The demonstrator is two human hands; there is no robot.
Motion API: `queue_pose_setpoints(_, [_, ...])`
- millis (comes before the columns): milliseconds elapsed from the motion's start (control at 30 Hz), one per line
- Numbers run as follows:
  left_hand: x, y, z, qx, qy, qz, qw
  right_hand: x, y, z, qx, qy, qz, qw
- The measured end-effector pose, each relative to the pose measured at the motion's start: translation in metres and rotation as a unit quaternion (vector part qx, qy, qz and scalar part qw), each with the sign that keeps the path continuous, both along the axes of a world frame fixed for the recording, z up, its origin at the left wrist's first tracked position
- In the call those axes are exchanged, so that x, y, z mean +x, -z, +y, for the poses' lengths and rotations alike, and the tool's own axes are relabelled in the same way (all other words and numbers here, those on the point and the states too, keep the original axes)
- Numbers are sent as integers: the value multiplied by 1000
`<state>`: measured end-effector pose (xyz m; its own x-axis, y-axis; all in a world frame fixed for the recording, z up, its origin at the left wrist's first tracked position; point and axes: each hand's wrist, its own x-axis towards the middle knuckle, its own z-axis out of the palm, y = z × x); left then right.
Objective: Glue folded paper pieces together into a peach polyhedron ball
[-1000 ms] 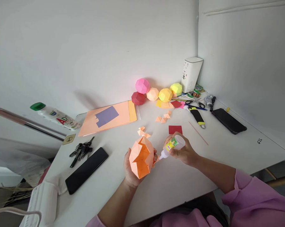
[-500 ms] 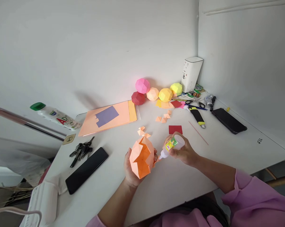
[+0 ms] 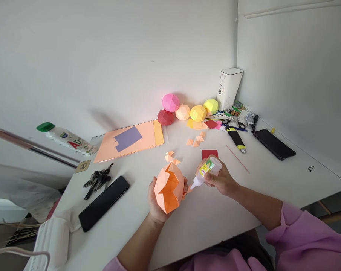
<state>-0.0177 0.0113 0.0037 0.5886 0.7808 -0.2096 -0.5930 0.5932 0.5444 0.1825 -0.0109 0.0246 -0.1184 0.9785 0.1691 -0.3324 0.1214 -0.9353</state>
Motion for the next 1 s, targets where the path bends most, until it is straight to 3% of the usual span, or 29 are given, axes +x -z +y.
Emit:
queue_pose_setpoints(300, [1, -5, -1, -13, -3, -5, 1000, 0, -1, 0, -43, 17, -14, 999])
queue_pose_setpoints(567, [0, -2, 0, -9, -2, 4, 1000, -4, 0, 1, -57, -15, 8, 998])
queue_pose_setpoints(767, [1, -3, 0, -11, -2, -2, 1000, -1, 2, 3, -68, -83, 31, 994])
queue_pose_setpoints(1000, [-3, -8, 4, -3, -38, -11, 999, 13, -2, 15, -87, -49, 124, 987])
